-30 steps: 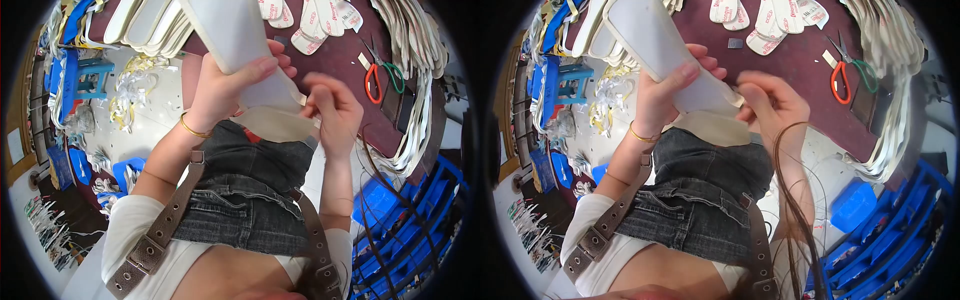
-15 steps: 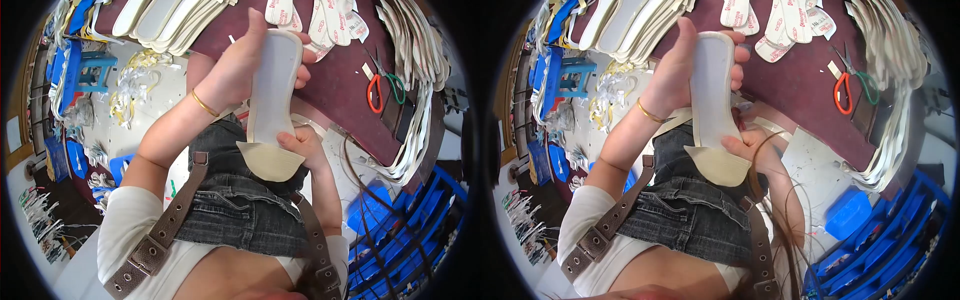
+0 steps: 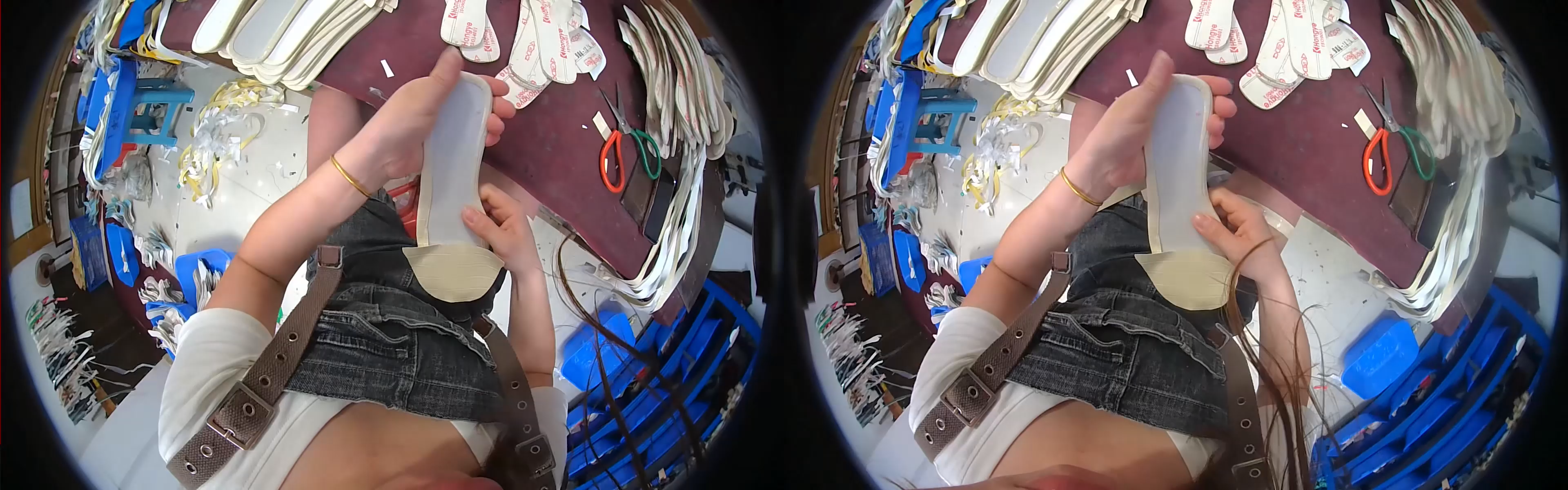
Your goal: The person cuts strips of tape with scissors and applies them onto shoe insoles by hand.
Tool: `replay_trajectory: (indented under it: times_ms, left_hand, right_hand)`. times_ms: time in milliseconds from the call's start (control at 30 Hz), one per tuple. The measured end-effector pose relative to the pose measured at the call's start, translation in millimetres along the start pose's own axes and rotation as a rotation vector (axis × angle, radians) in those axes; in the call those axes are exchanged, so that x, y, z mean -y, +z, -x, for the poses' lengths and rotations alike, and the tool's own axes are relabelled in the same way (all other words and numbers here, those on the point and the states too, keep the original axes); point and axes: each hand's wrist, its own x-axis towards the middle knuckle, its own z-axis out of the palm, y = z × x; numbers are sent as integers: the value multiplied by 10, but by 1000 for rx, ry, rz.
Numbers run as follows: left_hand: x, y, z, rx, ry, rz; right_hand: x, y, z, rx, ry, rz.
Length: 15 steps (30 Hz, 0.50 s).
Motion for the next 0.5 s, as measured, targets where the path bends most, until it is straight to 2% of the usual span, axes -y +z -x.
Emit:
replay_trajectory:
  times_ms: [33, 100, 133, 167, 200, 233, 267, 300, 367, 400, 433, 467, 500]
  left_hand:
    - [29, 20, -1, 3, 2, 1]
    - [122, 106, 6, -191, 107, -551]
    - [106, -4, -93, -191, 107, -549]
    - [51, -209, -257, -217, 599, -1079]
    - [26, -262, -266, -184, 846, -1343]
    - [-3, -313, -276, -217, 1129, -1588]
    - [-9, -284, -75, 43, 787, -1566]
    - [72, -224, 99, 282, 436, -1500]
    - [513, -243, 271, -165, 374, -1107]
    - [579, -122, 345, -245, 212, -1000]
    - [733, -201, 352, -182, -4, -865]
    - [743, -85, 356, -107, 39, -1028]
    - [781, -27, 301, -71, 207, -1127]
  right_hand:
    - [18, 35, -21, -1, 0, 3]
    - [83, 172, -65, -91, -28, -260]
    - [239, 215, -73, -91, -27, -259]
    - [458, 250, -71, -119, 87, -536]
    - [586, 257, -77, -145, 201, -810]
    - [404, 20, -92, 16, 145, -921]
    - [224, -218, -109, 184, 104, -1022]
    - [83, -378, -122, 499, -22, -1097]
    - [111, -332, -129, 152, -309, -805]
    - [301, -125, -225, -328, -362, -825]
    - [484, 92, -341, -814, -401, -814]
    - [466, 94, -384, -822, -398, -813]
    - [434, 98, -399, -892, -388, -649]
